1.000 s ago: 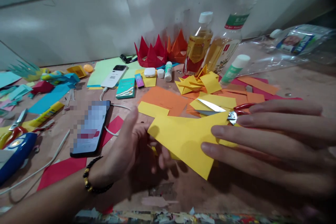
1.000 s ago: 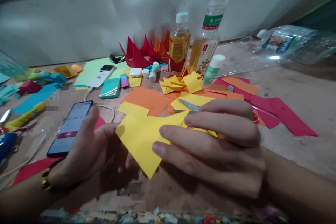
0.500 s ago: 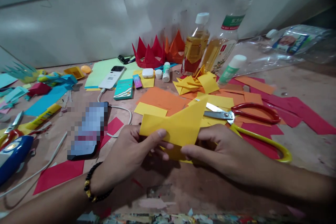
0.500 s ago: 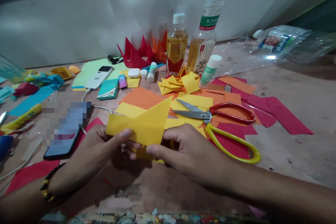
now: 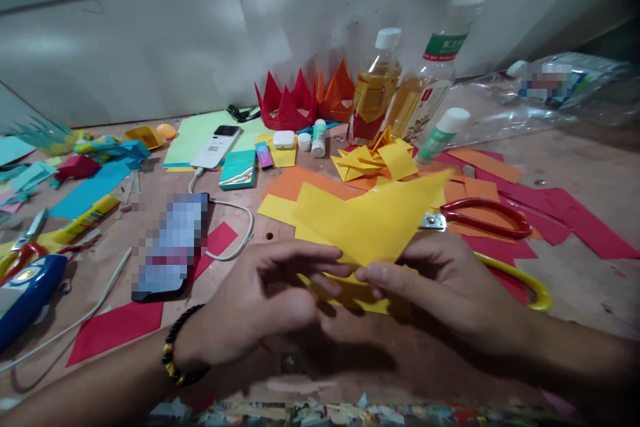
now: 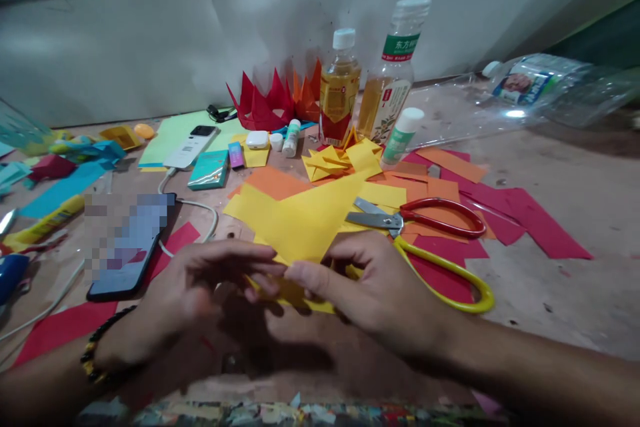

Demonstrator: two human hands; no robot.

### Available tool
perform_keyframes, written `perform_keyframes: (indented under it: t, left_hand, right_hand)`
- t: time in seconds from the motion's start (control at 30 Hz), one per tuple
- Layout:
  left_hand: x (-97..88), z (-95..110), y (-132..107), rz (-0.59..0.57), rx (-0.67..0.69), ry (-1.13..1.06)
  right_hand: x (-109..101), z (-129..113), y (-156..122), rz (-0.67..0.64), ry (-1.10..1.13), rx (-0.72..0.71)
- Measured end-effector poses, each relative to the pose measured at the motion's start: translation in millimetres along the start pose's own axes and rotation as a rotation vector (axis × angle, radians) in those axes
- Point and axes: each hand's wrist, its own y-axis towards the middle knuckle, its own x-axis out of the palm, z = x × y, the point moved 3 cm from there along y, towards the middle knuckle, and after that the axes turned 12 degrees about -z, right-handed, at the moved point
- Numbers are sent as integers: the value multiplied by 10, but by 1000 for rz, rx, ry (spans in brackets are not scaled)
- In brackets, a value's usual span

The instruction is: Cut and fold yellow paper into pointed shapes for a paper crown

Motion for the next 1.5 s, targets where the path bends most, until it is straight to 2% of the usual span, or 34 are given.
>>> perform_keyframes:
  t: [0.1, 0.23, 0.43, 0.5, 0.67, 0.8, 0.9, 1.0, 1.2, 1.27, 1.33, 1.43, 1.5]
  left_hand:
    - [84, 55, 14, -92, -97, 63]
    - [157, 123, 17, -181, -42, 12]
    - [100, 75, -2, -2, -62, 118]
    - [102, 66, 7, -4, -60, 152]
    - [162, 17, 30, -88, -73, 31]
    - [102, -7, 25, 25, -85, 180]
    - [-24, -18, 31, 215, -60, 215]
    - [-160, -27, 50, 377, 7, 131]
    - [-297, -42, 71, 436, 71, 42]
    - [-271, -37, 66, 388, 92, -17]
    - [-179, -21, 73, 234, 71, -29]
    - [-7, 11, 75, 1, -15, 98]
    - [39, 15, 67, -19, -48, 149]
  right_hand:
    - [98, 15, -20, -15, -50, -12]
    - [163, 21, -9, -52, -70, -15]
    - [210, 15, 23, -137, -154, 141]
    - [216, 11, 19, -154, -167, 162]
    - [209, 39, 8, -188, -188, 133]
    - [190, 76, 31, -226, -216, 63]
    - [163, 106, 38, -232, -227, 65]
    - [138, 119, 20, -219, -217, 97]
    - [45, 99, 13, -132, -193, 106]
    - [7, 90, 27, -82, -227, 87]
    - [-5, 69, 42, -70, -305, 27]
    - [48, 25, 51, -159, -441, -126]
    - [88, 14, 45, -218, -491, -187]
